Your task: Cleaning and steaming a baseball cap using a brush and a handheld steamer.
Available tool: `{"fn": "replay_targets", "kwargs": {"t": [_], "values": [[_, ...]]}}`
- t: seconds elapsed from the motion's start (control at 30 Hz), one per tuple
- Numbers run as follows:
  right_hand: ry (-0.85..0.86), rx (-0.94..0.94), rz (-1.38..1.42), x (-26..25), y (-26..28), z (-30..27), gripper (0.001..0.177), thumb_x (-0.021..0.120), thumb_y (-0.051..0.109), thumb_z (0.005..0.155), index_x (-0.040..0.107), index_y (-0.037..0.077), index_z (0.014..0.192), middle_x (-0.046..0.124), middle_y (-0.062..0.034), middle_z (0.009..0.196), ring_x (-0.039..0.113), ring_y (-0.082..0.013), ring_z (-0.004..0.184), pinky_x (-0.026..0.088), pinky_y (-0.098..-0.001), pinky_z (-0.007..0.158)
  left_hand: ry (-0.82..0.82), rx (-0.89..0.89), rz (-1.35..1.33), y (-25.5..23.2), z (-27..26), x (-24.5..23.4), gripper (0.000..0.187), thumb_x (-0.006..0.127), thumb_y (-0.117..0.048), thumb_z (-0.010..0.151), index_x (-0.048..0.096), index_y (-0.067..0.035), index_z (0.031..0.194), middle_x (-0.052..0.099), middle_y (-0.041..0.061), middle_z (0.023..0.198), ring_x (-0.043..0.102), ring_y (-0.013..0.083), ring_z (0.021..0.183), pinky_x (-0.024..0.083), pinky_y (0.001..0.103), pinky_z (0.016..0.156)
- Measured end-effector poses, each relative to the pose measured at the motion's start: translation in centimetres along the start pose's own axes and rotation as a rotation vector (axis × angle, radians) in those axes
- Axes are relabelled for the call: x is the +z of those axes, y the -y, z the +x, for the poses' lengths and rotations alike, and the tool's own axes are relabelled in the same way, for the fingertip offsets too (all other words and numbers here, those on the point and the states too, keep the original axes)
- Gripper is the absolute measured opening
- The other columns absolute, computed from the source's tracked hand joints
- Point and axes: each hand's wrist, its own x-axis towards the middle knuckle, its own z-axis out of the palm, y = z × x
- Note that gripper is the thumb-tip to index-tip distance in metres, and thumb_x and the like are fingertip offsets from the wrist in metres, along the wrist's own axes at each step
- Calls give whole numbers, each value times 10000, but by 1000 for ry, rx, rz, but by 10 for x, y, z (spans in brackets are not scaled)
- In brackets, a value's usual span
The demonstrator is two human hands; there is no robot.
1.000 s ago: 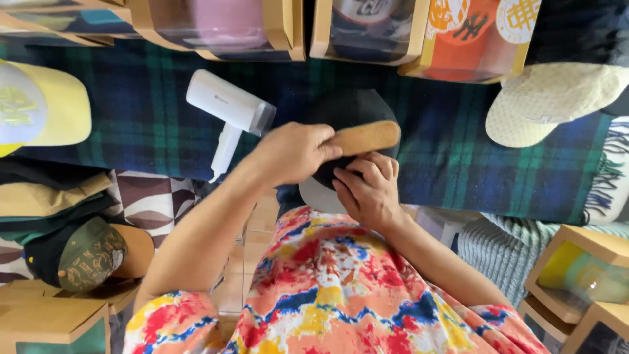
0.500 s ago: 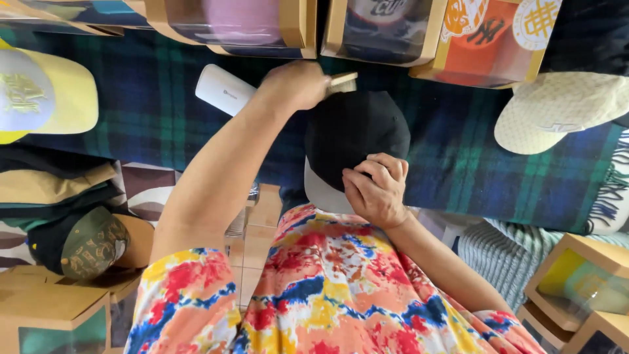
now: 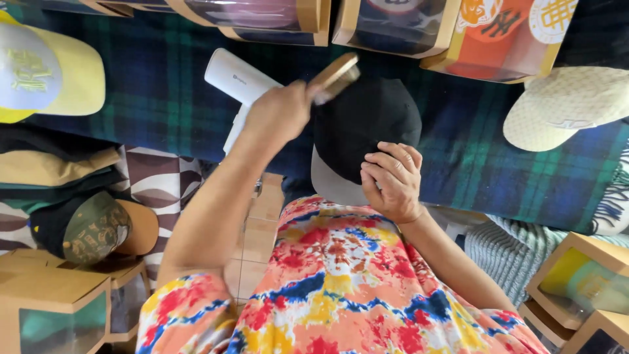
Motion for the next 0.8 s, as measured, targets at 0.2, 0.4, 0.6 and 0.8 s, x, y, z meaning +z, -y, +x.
{"fn": "replay_targets", "kwargs": {"t": [0.2, 0.4, 0.6, 0.8], "values": [[-67, 65, 109, -1, -13, 3, 39, 738, 10, 900, 749, 1, 936, 743, -143, 1001, 724, -388, 933, 530, -481, 832, 151, -205, -84, -32, -39, -27, 493, 310, -578, 1096, 560, -162, 1011, 675, 135, 722, 740, 424, 678, 572, 540, 557], [-26, 112, -73, 1, -25, 26, 98, 645, 73, 1059, 700, -7, 1078, 633, -132, 1080, 642, -376, 1088, 433, -435, 888, -301, -8, 31, -30, -90, 46, 352, 386, -418, 1107, 485, -194, 853, 519, -52, 546, 630, 155, 449, 472, 246, 427], [57, 235, 61, 5, -35, 25, 215, 586, 16, 1070, 643, -76, 1256, 540, -228, 1218, 537, -474, 1233, 500, -517, 994, 395, -686, -370, 8, -155, 57, 601, 281, -617, 1073, 588, -107, 994, 697, 276, 836, 706, 535, 896, 537, 606, 727], [250, 619, 82, 11, -72, 21, 362, 532, 195, 1053, 648, 24, 1350, 606, -156, 1379, 544, -303, 1307, 405, -424, 1098, -282, 4, -441, -90, -134, 0, 292, 502, -344, 1079, 605, -111, 936, 658, 52, 814, 662, 247, 728, 450, 376, 581]]}}
